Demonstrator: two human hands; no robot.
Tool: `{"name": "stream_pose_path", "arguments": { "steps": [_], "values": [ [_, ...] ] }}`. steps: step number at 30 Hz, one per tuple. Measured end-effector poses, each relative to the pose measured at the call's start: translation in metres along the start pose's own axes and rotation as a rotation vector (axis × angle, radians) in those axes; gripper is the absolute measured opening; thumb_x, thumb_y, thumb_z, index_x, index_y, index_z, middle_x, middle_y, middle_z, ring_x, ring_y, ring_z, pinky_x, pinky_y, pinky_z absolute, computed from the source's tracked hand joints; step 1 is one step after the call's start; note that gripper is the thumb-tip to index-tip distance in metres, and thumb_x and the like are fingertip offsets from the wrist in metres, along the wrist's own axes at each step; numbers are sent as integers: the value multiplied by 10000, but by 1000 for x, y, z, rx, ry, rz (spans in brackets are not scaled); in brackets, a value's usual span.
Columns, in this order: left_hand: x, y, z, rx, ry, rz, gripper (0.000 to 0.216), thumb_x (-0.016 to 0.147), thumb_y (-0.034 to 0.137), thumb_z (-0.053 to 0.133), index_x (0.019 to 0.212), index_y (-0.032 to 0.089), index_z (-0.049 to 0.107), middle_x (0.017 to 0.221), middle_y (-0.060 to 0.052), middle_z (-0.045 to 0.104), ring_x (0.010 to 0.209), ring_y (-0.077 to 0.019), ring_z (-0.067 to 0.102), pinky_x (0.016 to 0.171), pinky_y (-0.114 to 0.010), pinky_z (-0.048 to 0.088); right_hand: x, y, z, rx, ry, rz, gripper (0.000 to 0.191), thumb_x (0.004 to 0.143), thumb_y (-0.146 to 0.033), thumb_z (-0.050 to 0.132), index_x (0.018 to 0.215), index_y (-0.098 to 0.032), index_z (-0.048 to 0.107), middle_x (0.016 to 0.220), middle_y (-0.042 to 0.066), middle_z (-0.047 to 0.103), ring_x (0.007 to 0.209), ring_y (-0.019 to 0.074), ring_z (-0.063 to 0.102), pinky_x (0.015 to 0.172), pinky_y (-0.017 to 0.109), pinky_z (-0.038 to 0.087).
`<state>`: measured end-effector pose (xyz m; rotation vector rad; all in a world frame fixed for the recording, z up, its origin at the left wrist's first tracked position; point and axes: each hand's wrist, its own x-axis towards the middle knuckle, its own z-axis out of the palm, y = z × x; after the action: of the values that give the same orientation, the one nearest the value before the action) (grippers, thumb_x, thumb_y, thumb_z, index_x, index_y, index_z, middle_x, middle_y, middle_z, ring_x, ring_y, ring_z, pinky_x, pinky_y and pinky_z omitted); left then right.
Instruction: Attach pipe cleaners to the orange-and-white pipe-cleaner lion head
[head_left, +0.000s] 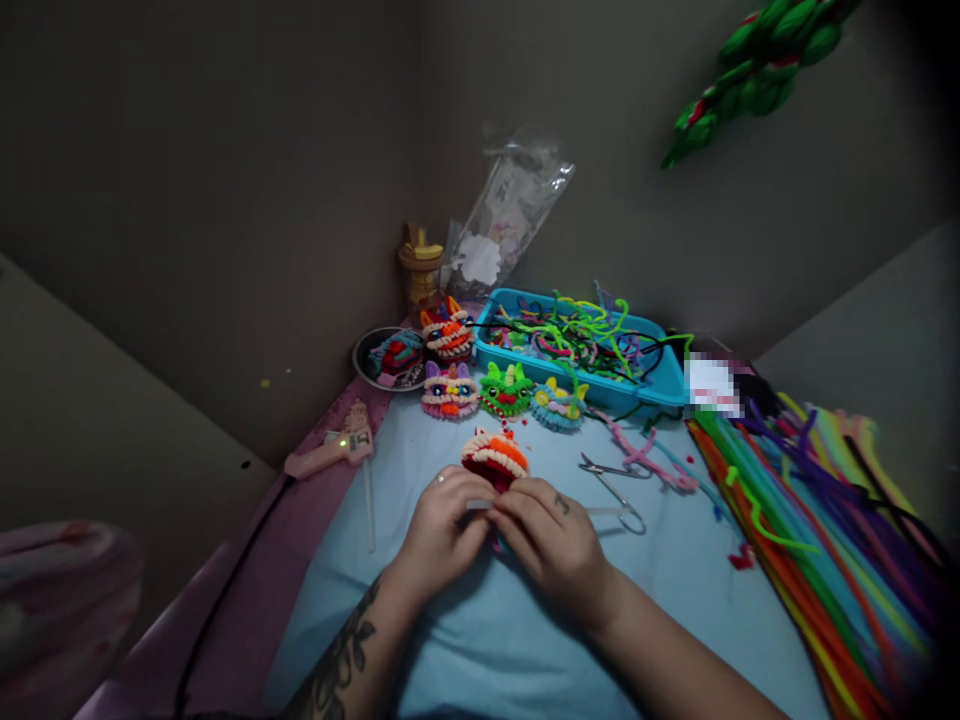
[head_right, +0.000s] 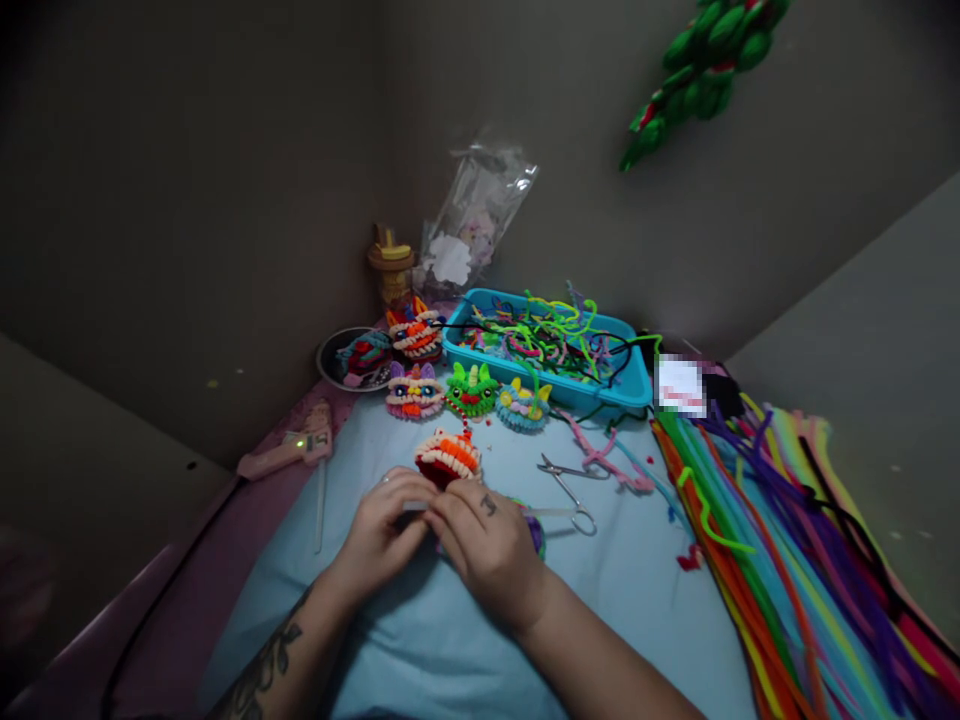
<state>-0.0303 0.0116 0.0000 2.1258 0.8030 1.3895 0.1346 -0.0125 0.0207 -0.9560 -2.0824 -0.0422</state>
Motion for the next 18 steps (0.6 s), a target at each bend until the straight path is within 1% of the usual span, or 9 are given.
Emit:
{"name": "stream_pose_path", "arguments": {
  "steps": [3,7,11,15,18],
  "values": [
    [0,0,1,-3,-1,-16,178,797,45,542,888,190,589,830,-49,681,798,-174,614,755,-341,497,0,1,1,-29,-15,-7,97,924,-168,523,944,-153,616,813,69,651,794,175,625,681,285,529],
    [-2,-1,1,-8,-12,-16,171,809,53,532,897,188,586,831,-54,672,799,-176,604,754,-345,496,2,1,1,-29,-19,-23,113,923,-154,511,953,-145,620,823,73,649,774,170,622,690,287,524],
    [-2,0,1,-3,-18,-22,162,812,75,556,924,184,596,857,-64,681,816,-180,608,764,-349,497,2,1,3,-130,-10,-12,147,947,-179,467,931,-141,607,844,88,655,771,173,619,676,281,499],
    [0,2,1,18,-15,-77,94,813,102,591,851,187,608,833,-55,689,791,-174,614,758,-340,489,0,2,6,-206,-22,28,238,989,-251,383,896,-162,583,811,74,641,704,161,592,609,265,448],
    [0,2,1,30,-30,-98,72,813,118,604,830,187,612,830,-53,691,784,-176,615,749,-336,481,-1,3,8,-247,-26,48,242,988,-256,375,866,-178,569,795,65,626,689,164,572,608,273,420]
  ]
}}
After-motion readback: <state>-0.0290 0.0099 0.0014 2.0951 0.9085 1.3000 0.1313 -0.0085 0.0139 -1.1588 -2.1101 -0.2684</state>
